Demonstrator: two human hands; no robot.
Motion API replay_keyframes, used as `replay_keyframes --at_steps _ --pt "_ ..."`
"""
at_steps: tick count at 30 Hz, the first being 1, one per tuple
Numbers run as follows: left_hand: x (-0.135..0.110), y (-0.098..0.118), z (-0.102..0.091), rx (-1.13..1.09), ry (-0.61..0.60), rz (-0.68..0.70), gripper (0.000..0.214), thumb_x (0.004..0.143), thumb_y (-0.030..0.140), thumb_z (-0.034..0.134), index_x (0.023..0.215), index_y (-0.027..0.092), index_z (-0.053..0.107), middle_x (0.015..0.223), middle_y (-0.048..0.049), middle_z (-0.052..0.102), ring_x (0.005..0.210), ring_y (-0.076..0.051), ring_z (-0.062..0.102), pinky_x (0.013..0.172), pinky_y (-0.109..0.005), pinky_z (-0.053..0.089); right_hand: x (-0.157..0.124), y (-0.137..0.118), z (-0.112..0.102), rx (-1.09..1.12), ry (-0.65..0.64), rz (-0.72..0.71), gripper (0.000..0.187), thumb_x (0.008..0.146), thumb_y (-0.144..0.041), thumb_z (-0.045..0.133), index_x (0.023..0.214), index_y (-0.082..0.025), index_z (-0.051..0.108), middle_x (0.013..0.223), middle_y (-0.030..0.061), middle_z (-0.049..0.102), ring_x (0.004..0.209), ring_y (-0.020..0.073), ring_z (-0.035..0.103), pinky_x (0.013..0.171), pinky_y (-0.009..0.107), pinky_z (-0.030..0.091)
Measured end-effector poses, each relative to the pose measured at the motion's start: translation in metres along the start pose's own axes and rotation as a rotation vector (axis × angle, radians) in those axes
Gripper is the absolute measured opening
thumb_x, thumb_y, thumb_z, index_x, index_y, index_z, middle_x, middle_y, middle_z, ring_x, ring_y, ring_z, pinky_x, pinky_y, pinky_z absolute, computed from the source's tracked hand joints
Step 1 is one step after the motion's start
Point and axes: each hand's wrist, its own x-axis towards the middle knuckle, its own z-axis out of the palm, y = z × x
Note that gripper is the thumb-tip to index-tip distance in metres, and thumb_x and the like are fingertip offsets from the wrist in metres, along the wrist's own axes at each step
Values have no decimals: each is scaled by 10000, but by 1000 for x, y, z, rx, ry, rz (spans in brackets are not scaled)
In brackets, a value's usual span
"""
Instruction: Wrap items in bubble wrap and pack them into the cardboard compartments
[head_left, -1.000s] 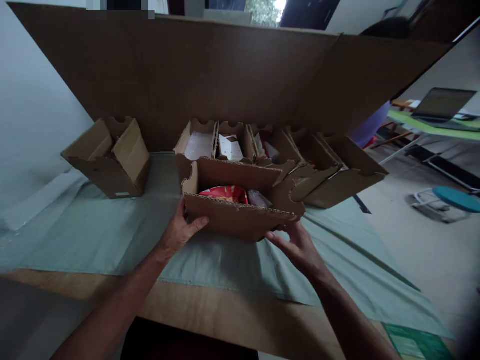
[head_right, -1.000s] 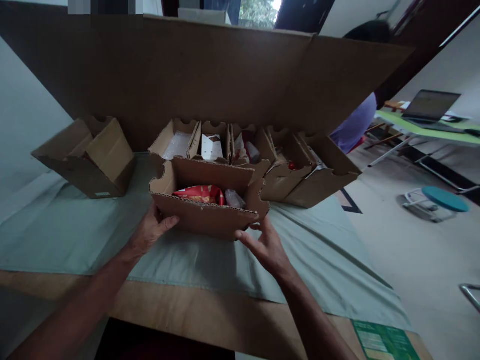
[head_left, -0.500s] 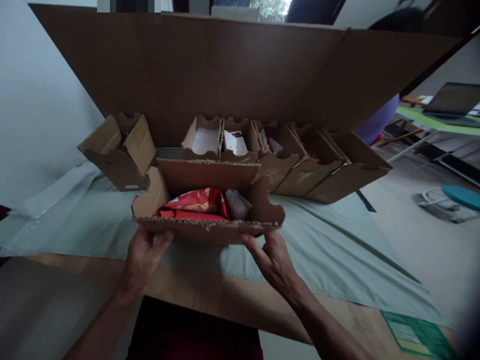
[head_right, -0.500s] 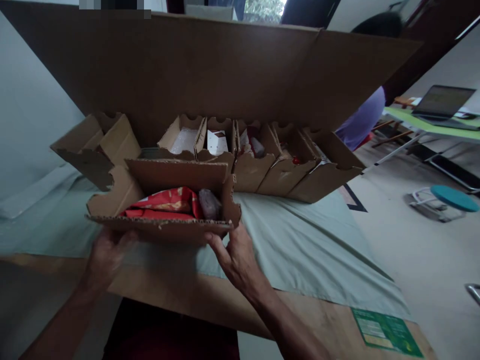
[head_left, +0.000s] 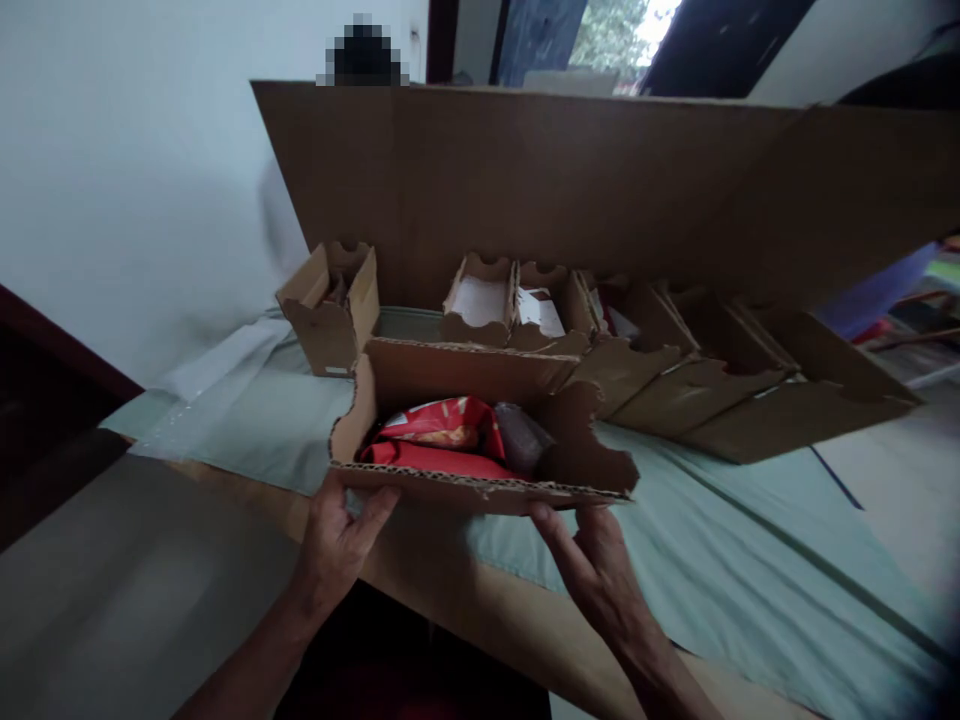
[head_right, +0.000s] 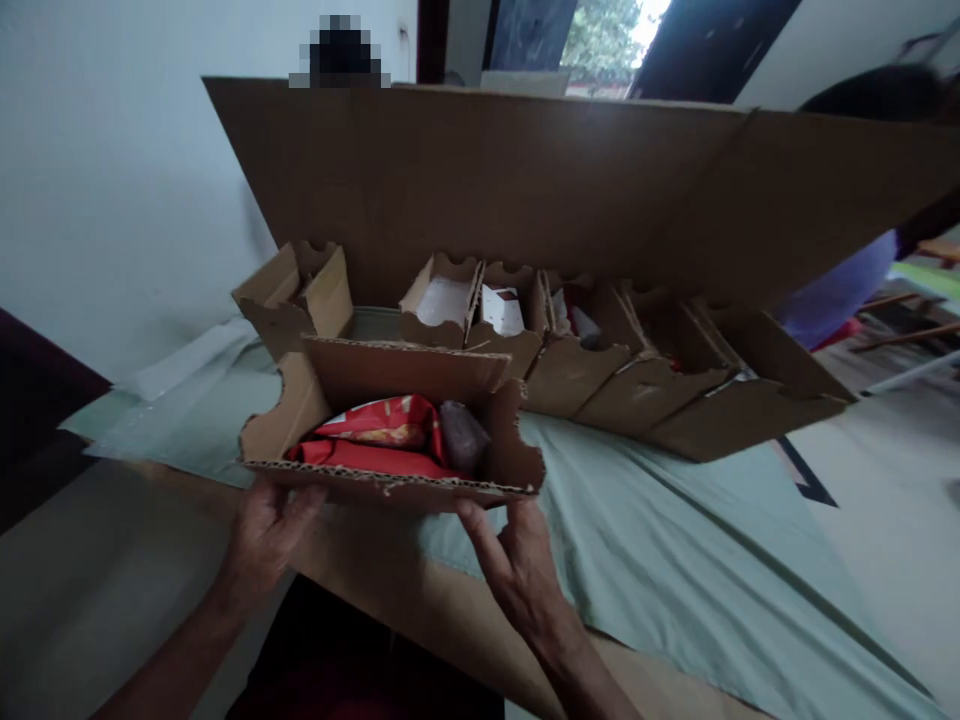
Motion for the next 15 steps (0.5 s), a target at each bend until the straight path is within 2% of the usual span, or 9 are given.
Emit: replay_keyframes --at_steps 3,5,7,10,13,15 --pt "-9 -12 -29 57 154 -120 508 793 657 744 991 192 697 992 -87 763 1018 -322 708 992 -475 544 24 -12 30 81 -111 -41 448 967 -622 538 1014 -200 681 936 86 735 748 236 629 622 327 516" --pt "-18 -17 -37 65 256 -174 527 797 660 738 1030 190 686 1025 -95 760 1045 -325 704 993 -475 546 45 -17 47 141 -189 -86 459 963 -624 545 1036 -189 671 955 89 730 766 233 634 620 318 513" --pt "-26 -22 -37 51 318 -186 511 838 634 711 1100 198 668 1094 -99 749 1082 -316 699 984 -456 558 71 -20 63 206 -274 -152 458 969 -591 546 1134 -177 652 1055 103 728 870 246 655 712 333 541" --pt "-34 -29 -28 57 288 -147 525 901 560 676 1283 207 606 1214 -120 715 1157 -317 679 1010 -456 558 112 -22 87 240 -331 -226 500 971 -531 537 1305 -164 585 1209 129 704 1026 278 659 889 399 548" --pt "-40 -37 -13 100 198 -43 710 946 455 654 1562 232 381 1437 -166 599 1369 -347 560 1150 -522 460 140 -21 109 166 -287 -213 582 970 -423 492 1475 -135 462 1377 180 639 1215 326 617 1042 491 494" --pt "-44 -41 -3 132 165 18 790 963 398 637 1637 268 247 1573 -174 475 1484 -365 438 1218 -576 369 145 -18 120 121 -231 -201 610 969 -351 464 1530 -121 402 1453 203 588 1320 339 564 1115 533 443"
